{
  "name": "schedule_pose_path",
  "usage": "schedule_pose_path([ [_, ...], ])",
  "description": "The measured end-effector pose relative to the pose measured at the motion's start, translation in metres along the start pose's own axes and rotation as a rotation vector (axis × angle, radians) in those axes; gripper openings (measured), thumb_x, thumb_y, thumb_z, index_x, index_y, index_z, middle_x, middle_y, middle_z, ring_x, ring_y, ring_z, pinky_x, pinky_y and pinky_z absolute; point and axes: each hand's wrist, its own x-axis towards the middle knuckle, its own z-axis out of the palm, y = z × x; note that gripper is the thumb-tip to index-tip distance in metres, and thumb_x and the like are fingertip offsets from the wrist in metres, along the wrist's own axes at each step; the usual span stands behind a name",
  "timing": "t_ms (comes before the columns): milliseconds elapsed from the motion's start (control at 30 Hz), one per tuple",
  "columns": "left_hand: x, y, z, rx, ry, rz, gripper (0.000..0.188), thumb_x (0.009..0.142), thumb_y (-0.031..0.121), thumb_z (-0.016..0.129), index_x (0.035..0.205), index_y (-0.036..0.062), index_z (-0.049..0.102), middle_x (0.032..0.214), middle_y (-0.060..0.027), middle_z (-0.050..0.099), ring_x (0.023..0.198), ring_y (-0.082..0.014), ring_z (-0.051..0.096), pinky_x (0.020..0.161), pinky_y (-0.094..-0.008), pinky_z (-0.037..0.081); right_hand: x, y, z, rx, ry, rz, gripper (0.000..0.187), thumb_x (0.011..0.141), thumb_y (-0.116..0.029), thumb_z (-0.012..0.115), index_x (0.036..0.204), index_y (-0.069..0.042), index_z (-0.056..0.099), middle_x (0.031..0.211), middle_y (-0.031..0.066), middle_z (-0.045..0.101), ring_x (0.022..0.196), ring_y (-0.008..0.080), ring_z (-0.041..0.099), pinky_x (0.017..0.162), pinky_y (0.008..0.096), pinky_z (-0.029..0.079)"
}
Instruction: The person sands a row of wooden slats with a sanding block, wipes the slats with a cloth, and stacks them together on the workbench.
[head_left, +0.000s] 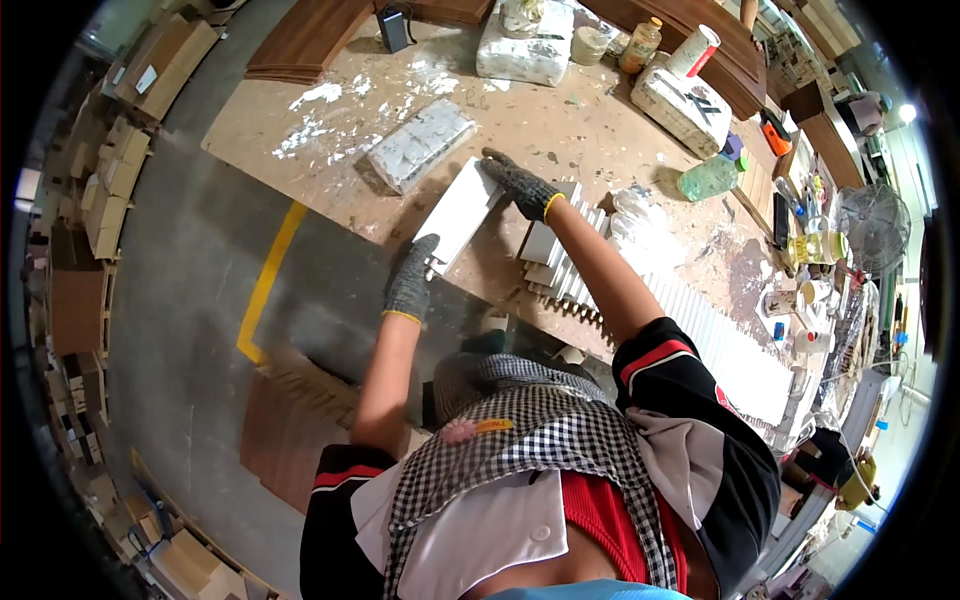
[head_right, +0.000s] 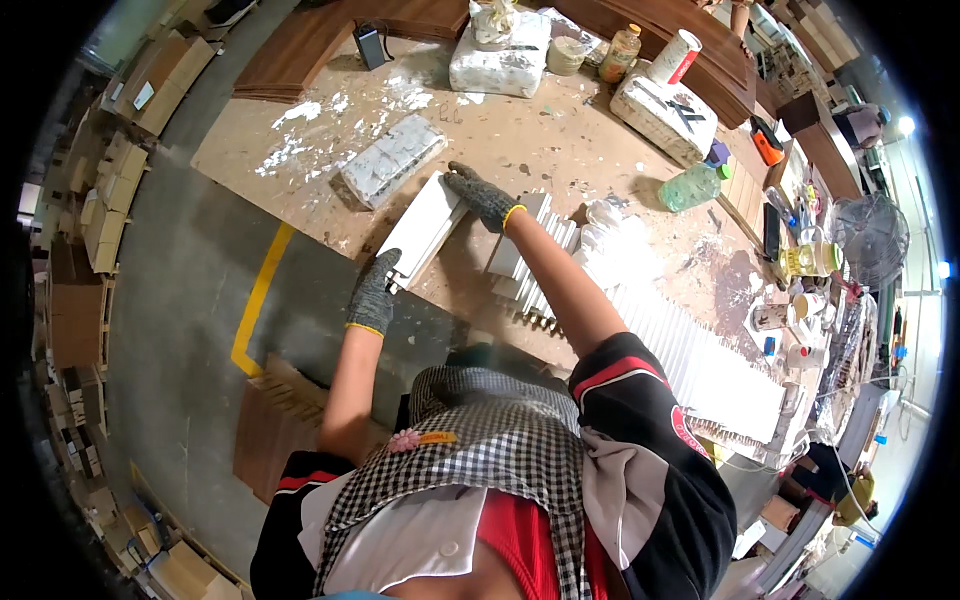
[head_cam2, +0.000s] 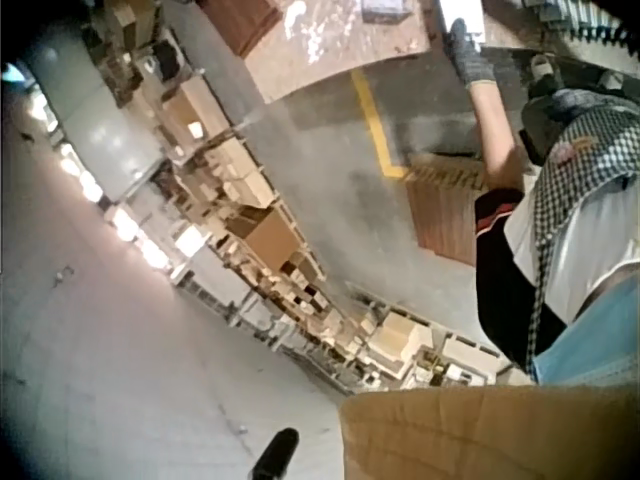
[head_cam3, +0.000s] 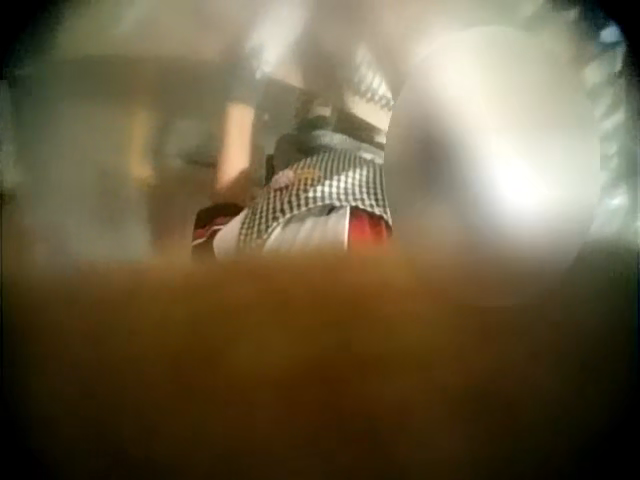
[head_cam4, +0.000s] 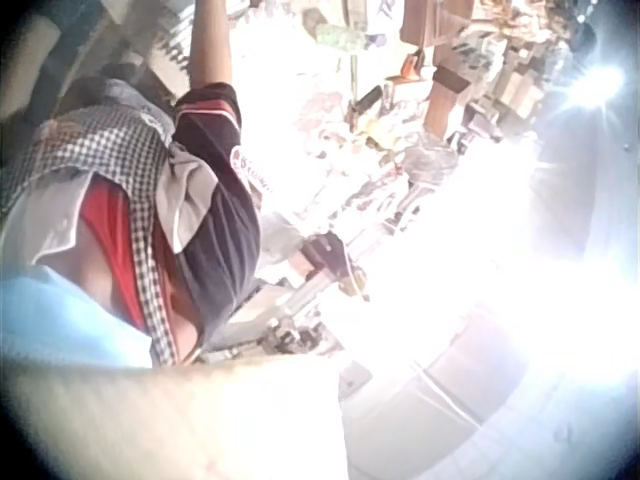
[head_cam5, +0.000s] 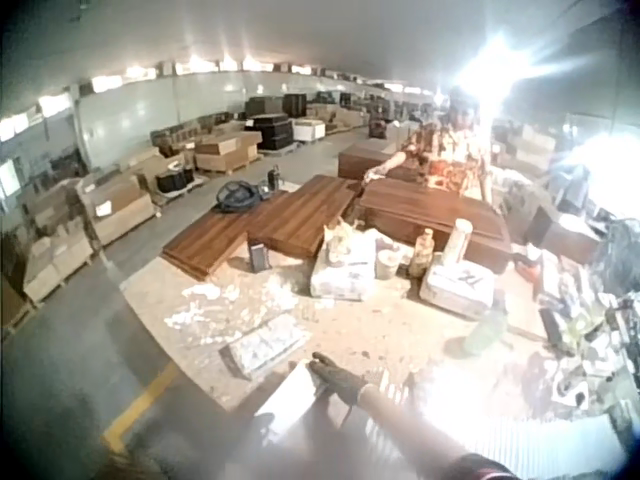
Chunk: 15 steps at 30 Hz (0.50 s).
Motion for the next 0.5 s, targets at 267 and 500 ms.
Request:
schedule_pose_path([
  [267,0.002,-0.02,0.004,-0.163,0.112,0.099,0.032,0.088,0.022,0.074,0.114,0.003,0.071,0.105,-0.006,0.069,0.094,-0.0204,0.064,0.082,-0.033,0.053,-0.017,-0.019,0.022,0.077,0.215,0.065,0.071,0.101,-0.048,0.061,0.151,0.0,0.046,0.15,0.0233,0.053,0.14,0.0351,0.05,0.119,0.0365,0.036],
  [500,-0.105,0.01,0.038,0.584,0.173,0.893,0.048,0.101,0.026,0.067,0.14,-0.0009,0.057,0.136,-0.0138,0.061,0.13,-0.0306,0.054,0.111,-0.0433,0.042,-0.153,-0.041,-0.061,-0.797,0.599,0.132,0.066,0.096,-0.054,0.064,0.149,-0.015,0.055,0.146,0.0165,0.059,0.13,0.0414,0.056,0.111,0.0503,0.043],
])
